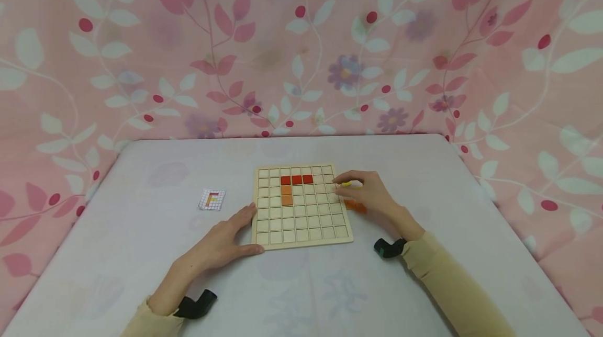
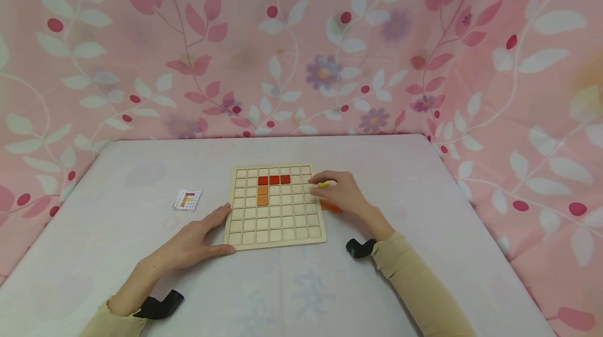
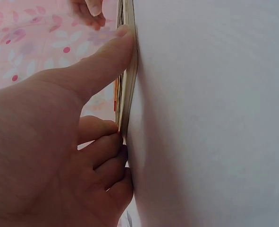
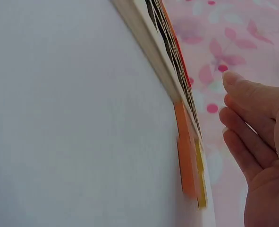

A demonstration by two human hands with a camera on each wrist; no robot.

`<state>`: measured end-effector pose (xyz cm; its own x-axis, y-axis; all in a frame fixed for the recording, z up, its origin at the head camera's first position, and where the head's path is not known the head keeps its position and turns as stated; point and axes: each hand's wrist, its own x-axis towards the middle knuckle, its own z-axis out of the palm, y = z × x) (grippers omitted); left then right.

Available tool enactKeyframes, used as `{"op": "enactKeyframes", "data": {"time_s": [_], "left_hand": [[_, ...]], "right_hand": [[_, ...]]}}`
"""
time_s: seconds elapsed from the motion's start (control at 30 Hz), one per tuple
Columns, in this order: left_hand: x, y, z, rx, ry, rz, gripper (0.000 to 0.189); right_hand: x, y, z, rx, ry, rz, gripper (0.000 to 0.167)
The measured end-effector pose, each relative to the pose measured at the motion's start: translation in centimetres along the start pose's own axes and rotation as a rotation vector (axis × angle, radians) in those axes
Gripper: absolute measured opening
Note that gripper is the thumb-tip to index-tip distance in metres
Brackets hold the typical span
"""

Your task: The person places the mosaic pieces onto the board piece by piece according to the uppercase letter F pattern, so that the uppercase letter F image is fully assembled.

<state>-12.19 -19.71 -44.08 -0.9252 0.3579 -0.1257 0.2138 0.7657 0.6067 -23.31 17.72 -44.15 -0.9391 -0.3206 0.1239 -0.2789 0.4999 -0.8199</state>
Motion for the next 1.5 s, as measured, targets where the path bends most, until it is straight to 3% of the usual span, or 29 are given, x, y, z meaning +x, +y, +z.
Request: {"op": "enactKeyframes", "data": {"time_s": [0.1,0.4,0.73,0.93,1.2,1.5], "left_hand": [[0.0,0.1,0.0,-0.002,-0.003,0.0,0.103],[0.1,0.1,0.0,0.001,-0.004,-0.002,0.103],[0.0,-0.1,0.0,0.002,-0.003,-0.001,0.104],[-0.1,-0.3,0.1,0.005,0.004,-0.003,0.104],[0.0,-0.2,0.1,0.007,0.003,-0.004,0.104],[-0.1,-0.1,0.0,0.012,0.002,-0.01,0.104]], "right_hand": [[-0.7,0.9,-1.3,0.005,0.005,0.027,0.026],[-2.5,3.3,-3.7,-0.011,-0.005,-0.009,0.027],[-3.6,4.4,-4.2,0.06,-0.111,-0.077,0.033],[-3.4,4.4,-4.2,0.045,-0.173,-0.106,0.031],[-3.6,4.8,-4.2,-0.016,-0.116,-0.085,0.025],[-3.6,5.0,-4.1,0.017,-0.111,-0.088,0.027]]}}
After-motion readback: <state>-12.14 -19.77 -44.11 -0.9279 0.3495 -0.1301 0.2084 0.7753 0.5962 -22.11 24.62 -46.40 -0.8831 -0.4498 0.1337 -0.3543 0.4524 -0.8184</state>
